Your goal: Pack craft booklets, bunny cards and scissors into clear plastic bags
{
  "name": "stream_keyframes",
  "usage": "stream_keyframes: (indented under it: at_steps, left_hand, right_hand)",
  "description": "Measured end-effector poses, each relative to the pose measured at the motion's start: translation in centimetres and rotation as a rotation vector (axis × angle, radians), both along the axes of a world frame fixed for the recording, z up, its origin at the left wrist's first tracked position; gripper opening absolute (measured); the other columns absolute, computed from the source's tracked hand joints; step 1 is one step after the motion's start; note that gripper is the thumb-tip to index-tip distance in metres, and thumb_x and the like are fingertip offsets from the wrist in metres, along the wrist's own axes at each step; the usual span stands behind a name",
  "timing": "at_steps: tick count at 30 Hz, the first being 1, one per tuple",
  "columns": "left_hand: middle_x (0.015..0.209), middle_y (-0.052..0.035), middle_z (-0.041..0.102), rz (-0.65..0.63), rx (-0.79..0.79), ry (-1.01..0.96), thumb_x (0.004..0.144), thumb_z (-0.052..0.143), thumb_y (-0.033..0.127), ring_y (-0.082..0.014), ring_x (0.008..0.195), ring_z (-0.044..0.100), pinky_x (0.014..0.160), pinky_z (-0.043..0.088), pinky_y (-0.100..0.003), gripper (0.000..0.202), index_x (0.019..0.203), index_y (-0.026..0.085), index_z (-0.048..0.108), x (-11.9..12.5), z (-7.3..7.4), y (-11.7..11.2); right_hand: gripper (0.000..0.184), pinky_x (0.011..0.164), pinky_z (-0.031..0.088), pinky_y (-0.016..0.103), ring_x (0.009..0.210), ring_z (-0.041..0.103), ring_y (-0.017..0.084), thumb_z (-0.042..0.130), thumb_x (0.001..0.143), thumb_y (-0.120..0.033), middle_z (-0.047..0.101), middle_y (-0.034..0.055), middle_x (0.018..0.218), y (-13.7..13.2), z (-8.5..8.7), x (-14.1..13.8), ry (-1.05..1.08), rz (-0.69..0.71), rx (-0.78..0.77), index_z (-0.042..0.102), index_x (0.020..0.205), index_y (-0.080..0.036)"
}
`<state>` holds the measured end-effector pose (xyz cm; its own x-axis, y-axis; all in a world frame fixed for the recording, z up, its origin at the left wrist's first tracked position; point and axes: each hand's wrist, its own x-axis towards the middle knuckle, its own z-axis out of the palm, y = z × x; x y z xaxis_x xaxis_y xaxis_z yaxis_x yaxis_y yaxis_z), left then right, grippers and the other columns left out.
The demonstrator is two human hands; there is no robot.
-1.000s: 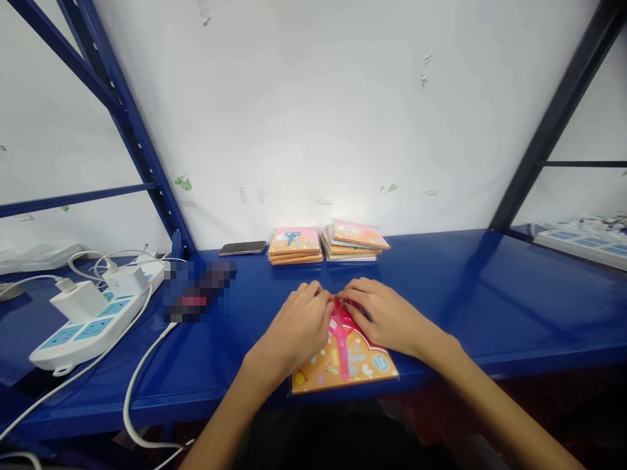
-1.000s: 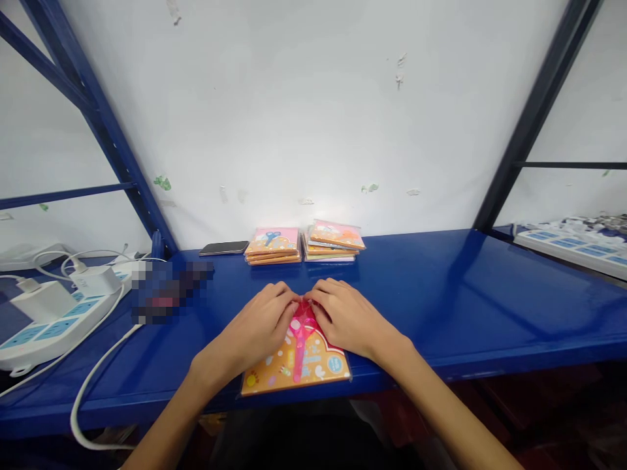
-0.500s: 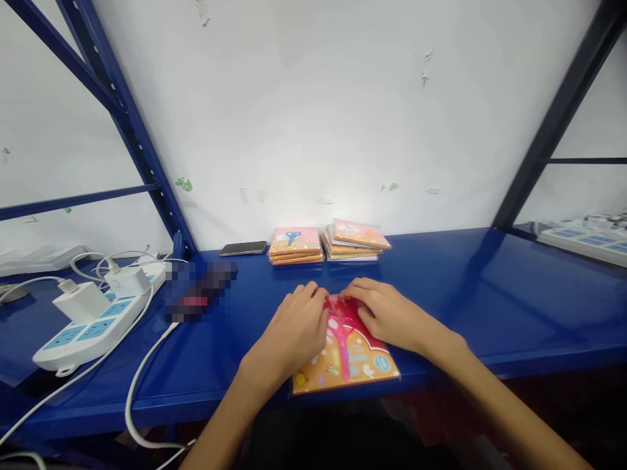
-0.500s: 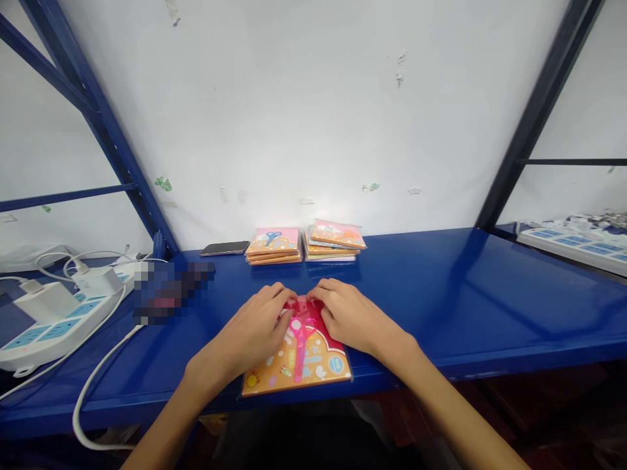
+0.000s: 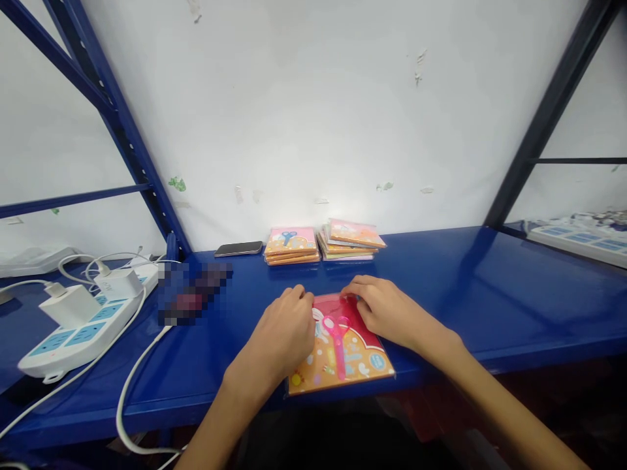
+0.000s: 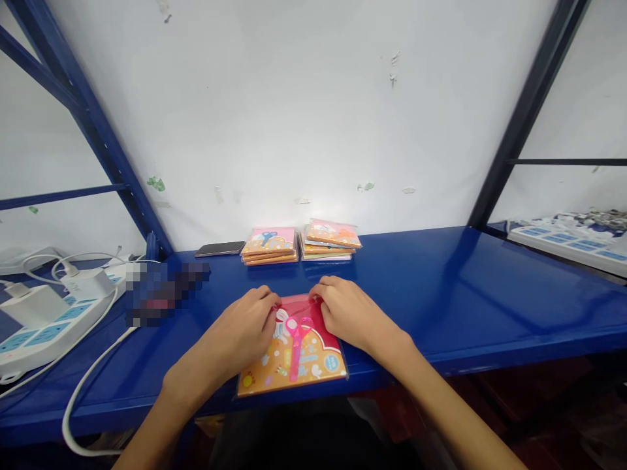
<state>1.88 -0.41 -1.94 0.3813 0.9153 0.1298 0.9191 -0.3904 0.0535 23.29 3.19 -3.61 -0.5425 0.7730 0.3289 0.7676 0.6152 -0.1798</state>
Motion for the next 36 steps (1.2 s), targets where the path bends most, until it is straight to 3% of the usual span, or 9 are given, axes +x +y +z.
stream_keyframes:
  at_steps: [4,8,10,13,18,22,30,33,36]
  left_hand:
    - [0.103,-0.0147,0.067,0.099,-0.007,-0.012,0.099,0.037,0.014,-0.0293,0.095,0.068,0.085,0.052,-0.043,0.031,0.101,0.013,0.068,-1.5,0.7,-0.2]
    - [0.125,-0.0169,0.063,0.139,0.01,-0.067,0.103,0.04,0.028,-0.0321,0.117,0.063,0.1,0.048,-0.046,0.043,0.14,0.012,0.055,-3.2,0.8,0.2]
    - [0.14,-0.0182,0.055,0.109,-0.011,-0.117,0.103,0.044,0.038,-0.0337,0.129,0.056,0.109,0.043,-0.048,0.057,0.154,0.014,0.041,-3.8,0.5,0.6]
    - [0.14,-0.0146,0.057,-0.014,-0.13,-0.16,0.103,0.042,0.044,-0.0314,0.129,0.056,0.111,0.042,-0.045,0.053,0.15,0.02,0.05,-4.1,0.0,1.1]
    - [0.127,-0.0112,0.064,-0.099,-0.184,-0.164,0.104,0.039,0.039,-0.028,0.117,0.062,0.102,0.047,-0.041,0.045,0.142,0.028,0.06,-3.2,0.1,0.4]
    - [0.133,-0.0095,0.06,-0.179,-0.218,-0.181,0.104,0.043,0.036,-0.0277,0.122,0.059,0.106,0.045,-0.043,0.042,0.141,0.033,0.061,-1.9,0.4,-0.5]
    - [0.147,-0.0068,0.055,-0.208,-0.235,-0.225,0.105,0.044,0.037,-0.0288,0.136,0.053,0.112,0.044,-0.049,0.045,0.148,0.043,0.051,-1.1,0.9,-1.2]
    - [0.16,-0.0039,0.043,-0.172,-0.182,-0.24,0.105,0.045,0.039,-0.029,0.147,0.043,0.117,0.039,-0.053,0.054,0.156,0.05,0.033,-1.6,1.6,-1.9]
    - [0.164,0.0019,0.04,-0.163,-0.124,-0.254,0.105,0.045,0.043,-0.0256,0.15,0.039,0.12,0.038,-0.049,0.053,0.156,0.049,0.032,-2.5,2.5,-2.4]
  right_hand:
    - [0.04,0.094,0.049,0.037,0.104,0.07,0.026,0.043,0.089,-0.003,0.075,0.0105,0.111,0.1,-0.6,1.2,0.027,-0.05,-0.013,0.075,0.11,-0.016]
    - [0.027,0.085,0.05,0.034,0.097,0.071,0.025,0.047,0.1,-0.025,0.077,0.0057,0.107,-2.0,0.0,3.4,0.189,-0.129,-0.111,0.073,0.11,-0.022]
    - [0.035,0.069,0.05,0.03,0.079,0.072,0.021,0.047,0.103,-0.046,0.078,0.0024,0.088,-3.8,0.4,4.6,0.294,-0.195,-0.268,0.074,0.098,-0.025]
    - [0.064,0.053,0.045,0.028,0.051,0.064,0.017,0.041,0.098,-0.07,0.069,0.0027,0.057,-6.2,-0.2,5.9,0.382,-0.245,-0.591,0.073,0.072,-0.021]
    - [0.073,0.047,0.042,0.022,0.048,0.064,0.015,0.043,0.094,-0.078,0.076,0.0103,0.064,-8.7,-4.3,5.9,0.552,-0.211,-1.023,0.076,0.079,-0.014]
    - [0.07,0.046,0.04,0.019,0.057,0.067,0.015,0.047,0.092,-0.078,0.078,0.0118,0.075,-9.4,-5.2,5.1,0.628,-0.188,-1.043,0.073,0.087,-0.013]
    - [0.065,0.038,0.03,0.017,0.036,0.045,0.006,0.06,0.085,-0.077,0.069,0.0056,0.055,-8.7,-4.0,4.8,0.838,-0.182,-1.083,0.074,0.084,-0.013]
    - [0.061,0.037,0.026,0.018,0.034,0.04,0.006,0.064,0.083,-0.075,0.06,0.0008,0.047,-8.4,-3.4,5.6,0.937,-0.268,-1.011,0.072,0.08,-0.014]
    - [0.06,0.039,0.032,0.021,0.039,0.041,0.009,0.068,0.08,-0.074,0.054,-0.0005,0.046,-7.7,-2.1,6.8,1.013,-0.351,-0.81,0.072,0.075,-0.015]
